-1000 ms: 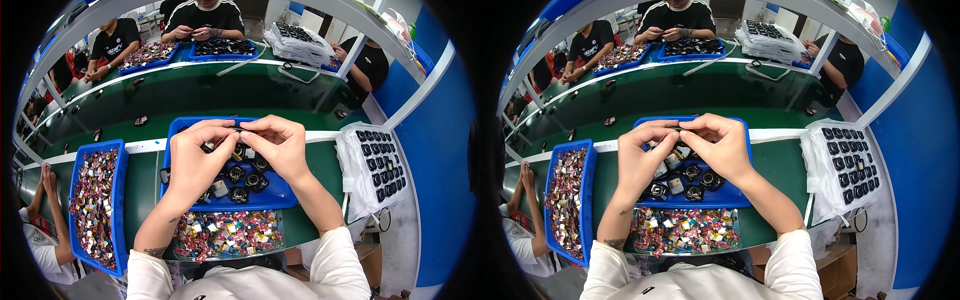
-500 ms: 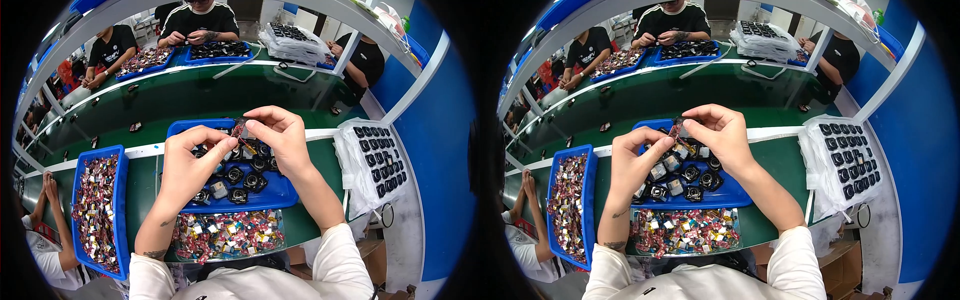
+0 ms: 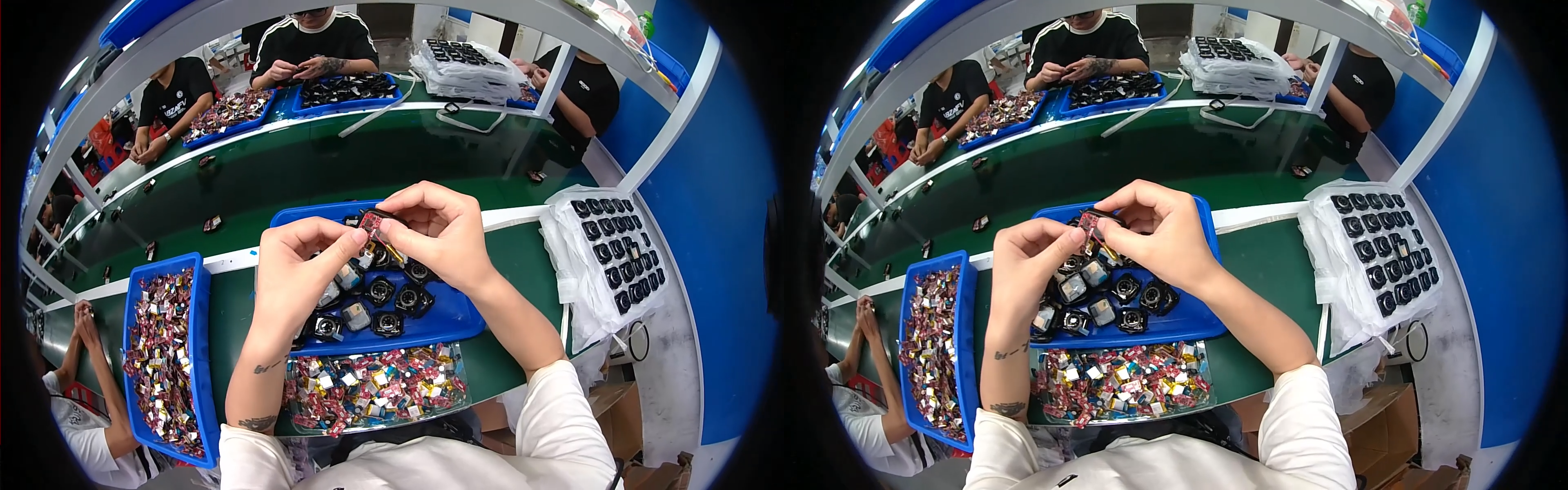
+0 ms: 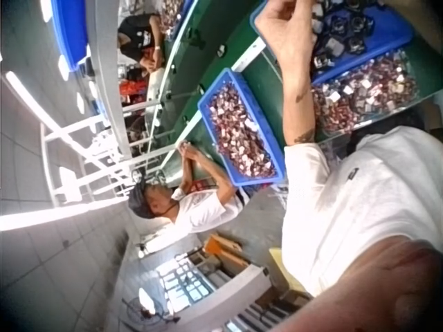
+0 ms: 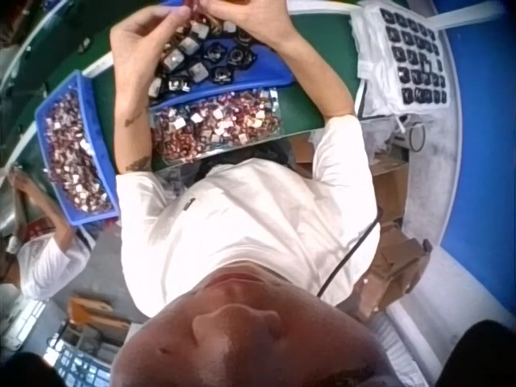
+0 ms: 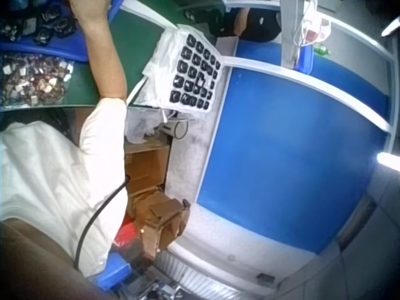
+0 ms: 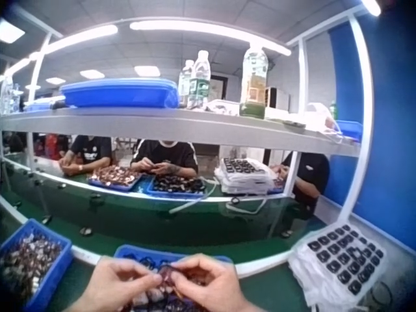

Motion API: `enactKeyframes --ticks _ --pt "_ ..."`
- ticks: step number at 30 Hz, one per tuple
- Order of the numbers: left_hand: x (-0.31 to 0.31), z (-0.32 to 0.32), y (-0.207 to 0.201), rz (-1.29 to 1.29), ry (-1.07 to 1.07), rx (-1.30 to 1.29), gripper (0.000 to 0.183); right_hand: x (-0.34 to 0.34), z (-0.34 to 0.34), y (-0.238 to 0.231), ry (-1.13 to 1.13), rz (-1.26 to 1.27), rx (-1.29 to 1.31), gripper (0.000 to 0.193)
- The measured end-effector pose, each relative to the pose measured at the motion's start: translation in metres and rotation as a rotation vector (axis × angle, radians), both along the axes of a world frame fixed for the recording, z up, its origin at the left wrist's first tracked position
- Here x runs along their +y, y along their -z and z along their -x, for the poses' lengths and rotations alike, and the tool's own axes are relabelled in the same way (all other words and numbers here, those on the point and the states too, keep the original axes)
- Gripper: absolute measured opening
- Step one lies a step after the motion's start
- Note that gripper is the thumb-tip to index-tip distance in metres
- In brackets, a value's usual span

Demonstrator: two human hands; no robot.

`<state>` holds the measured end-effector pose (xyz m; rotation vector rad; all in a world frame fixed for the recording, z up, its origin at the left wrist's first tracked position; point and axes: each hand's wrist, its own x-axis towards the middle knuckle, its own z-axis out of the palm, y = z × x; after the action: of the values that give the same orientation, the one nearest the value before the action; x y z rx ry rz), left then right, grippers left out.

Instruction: Assembling small electronic camera modules and inspecting components at a factory assembly line.

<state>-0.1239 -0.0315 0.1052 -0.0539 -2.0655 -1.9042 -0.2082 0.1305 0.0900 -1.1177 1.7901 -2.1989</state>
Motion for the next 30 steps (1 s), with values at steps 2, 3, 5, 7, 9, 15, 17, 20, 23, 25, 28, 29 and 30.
enactKeyframes --ticks 2,3,5,7,9,15,17,20,23,25,28,29,30 --pt "-0.001 0.0 0.001 -0.018 0.001 0.005 0.011 0.0 -0.002 -0.001 0.0 -0.006 0.015 0.014" --pt "-0.001 0.0 0.001 -0.017 0.0 0.008 0.011 0.0 -0.003 -0.002 0.0 -0.005 0.017 0.014" --pt "-0.001 0.0 0.002 -0.017 -0.019 0.017 0.011 -0.001 -0.004 -0.002 -0.013 0.001 0.02 0.015" --pt "-0.004 0.003 0.006 0.02 -0.052 0.014 0.012 0.0 -0.005 -0.003 -0.022 0.012 0.006 0.016" --pt "-0.004 0.006 0.007 0.054 -0.084 0.01 0.012 0.0 -0.005 -0.003 -0.03 0.022 -0.008 0.017" --pt "-0.007 0.011 0.008 0.195 -0.009 0.004 0.022 0.008 0.015 -0.006 -0.055 -0.197 0.011 0.016" --pt "-0.01 0.013 0.009 0.278 -0.083 0.062 0.026 0.01 0.033 -0.006 -0.083 -0.23 -0.009 0.015" --pt "-0.015 0.008 -0.002 0.094 -0.082 0.042 0.035 0.02 0.08 0.01 0.22 -0.174 -0.031 0.015" --pt "-0.023 0.003 -0.011 0.137 -0.114 0.046 0.03 0.042 0.137 0.052 0.545 -0.156 -0.141 0.017" --pt "-0.023 -0.001 -0.014 0.159 -0.129 0.042 0.03 0.063 0.171 0.093 0.677 -0.227 -0.161 0.022" --pt "-0.023 -0.003 -0.011 0.119 -0.166 0.108 0.026 0.073 0.179 0.121 0.798 -0.417 -0.173 0.023" --pt "-0.024 -0.003 -0.01 0.113 -0.176 0.098 0.026 0.073 0.181 0.125 0.877 -0.528 -0.148 0.021" --pt "-0.026 -0.003 -0.011 0.112 -0.157 0.107 0.022 0.072 0.177 0.127 0.952 -0.641 -0.122 0.019"
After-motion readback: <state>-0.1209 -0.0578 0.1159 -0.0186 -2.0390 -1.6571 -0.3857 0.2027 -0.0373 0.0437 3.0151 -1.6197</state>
